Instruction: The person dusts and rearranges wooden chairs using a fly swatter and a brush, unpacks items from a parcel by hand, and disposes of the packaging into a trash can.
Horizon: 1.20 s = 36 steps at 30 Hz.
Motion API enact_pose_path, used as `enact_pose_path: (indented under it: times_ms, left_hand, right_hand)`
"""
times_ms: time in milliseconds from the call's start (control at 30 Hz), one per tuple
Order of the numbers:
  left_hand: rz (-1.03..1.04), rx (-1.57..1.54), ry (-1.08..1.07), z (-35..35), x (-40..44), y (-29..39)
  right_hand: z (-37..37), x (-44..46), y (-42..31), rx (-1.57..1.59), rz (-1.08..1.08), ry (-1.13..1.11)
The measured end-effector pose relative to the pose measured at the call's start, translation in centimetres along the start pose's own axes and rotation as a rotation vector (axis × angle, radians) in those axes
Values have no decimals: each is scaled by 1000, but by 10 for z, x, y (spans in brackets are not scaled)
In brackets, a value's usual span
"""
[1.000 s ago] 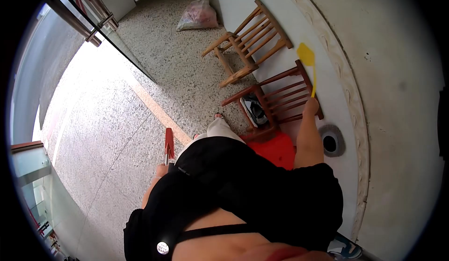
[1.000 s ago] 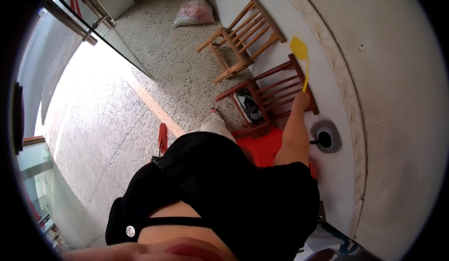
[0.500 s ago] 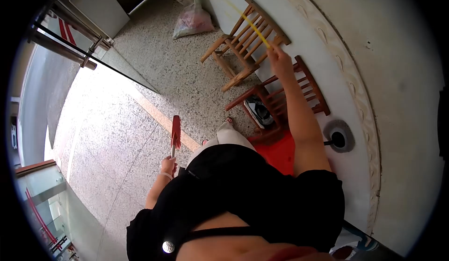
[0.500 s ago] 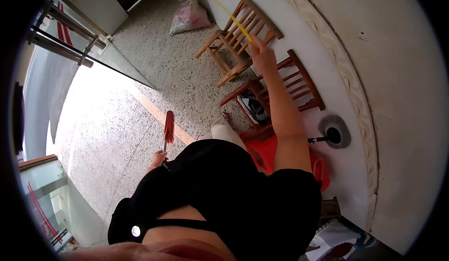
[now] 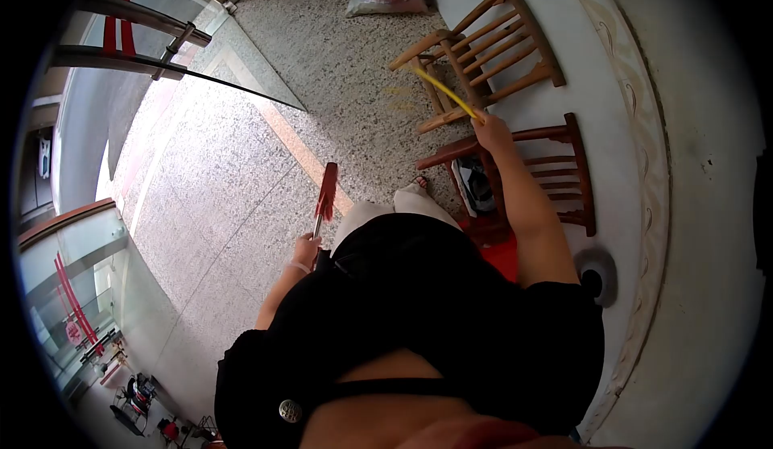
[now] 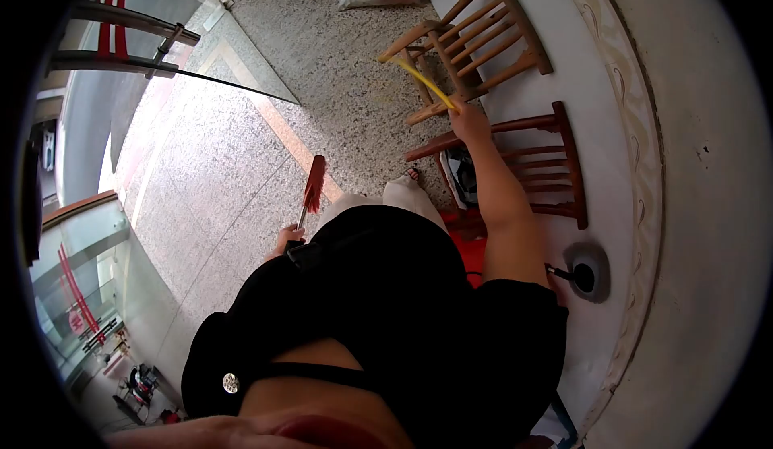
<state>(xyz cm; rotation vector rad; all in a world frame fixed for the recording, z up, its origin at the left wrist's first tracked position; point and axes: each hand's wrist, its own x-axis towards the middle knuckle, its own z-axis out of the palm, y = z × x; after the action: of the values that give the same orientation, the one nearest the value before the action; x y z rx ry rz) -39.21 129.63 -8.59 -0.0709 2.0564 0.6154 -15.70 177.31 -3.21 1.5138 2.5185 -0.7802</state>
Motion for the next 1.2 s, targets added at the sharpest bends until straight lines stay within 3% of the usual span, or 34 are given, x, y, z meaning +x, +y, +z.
enact_pose_path:
  times_ms: [200,300,367,433,500,567,633,733,800,900,933,967,1033,1100,1133,1167,1200]
  left_hand:
    - [-74,-98,60,1,20,54]
    - [-49,-89,47,-5,43,88]
    - [-38,-46,17,-11,60,116]
    - [-23,-2,-42,-19,85,139]
    - [20,126,-136,-31,122,166]
    - [91,228,-247,-50,160,202]
    - [179,317,-326,-69,214,217]
    - [234,449,-352,-87,240,304]
    - [242,575,-338,-93,246,362]
    - [106,386,-357,-99,297,410]
    - [88,382,-345,-95,295,430]
    - [86,339,-332,-90,298,443]
    - [125,390,-278,-72,289,462]
    - [98,363,-326,-55,303,469]
    - [78,349,-344,-50,307,470]
    - [48,353,-319,-38,285,478]
    - [44,377,-338,-29,285,474]
  right_hand:
    - [-47,50,-50,264,-99,629]
    - [-35,59,-31,87,82,523]
    - [-11,71,-13,-82,373,-107]
    - [16,78,-5,-170,236,-454]
    - [18,77,-28,-31,50,-483]
    - [13,83,-58,245,179,-356]
    - [14,89,-73,530,306,-8]
    - [35,77,-66,746,538,271]
    - [104,33,-13,388,512,516]
    - [91,-86,-40,483,963,420]
    - [115,-129,-48,330,965,712]
    - [171,-181,-26,22,1021,684]
    - [173,-214,-65,496,1575,1003]
    - [149,-206,-94,586,1792,1108]
    - [178,-206,-85,356,1739,1080]
    - [139,-177,-102,422,1764,1081]
    - [148,-158,-97,421,1633,1159]
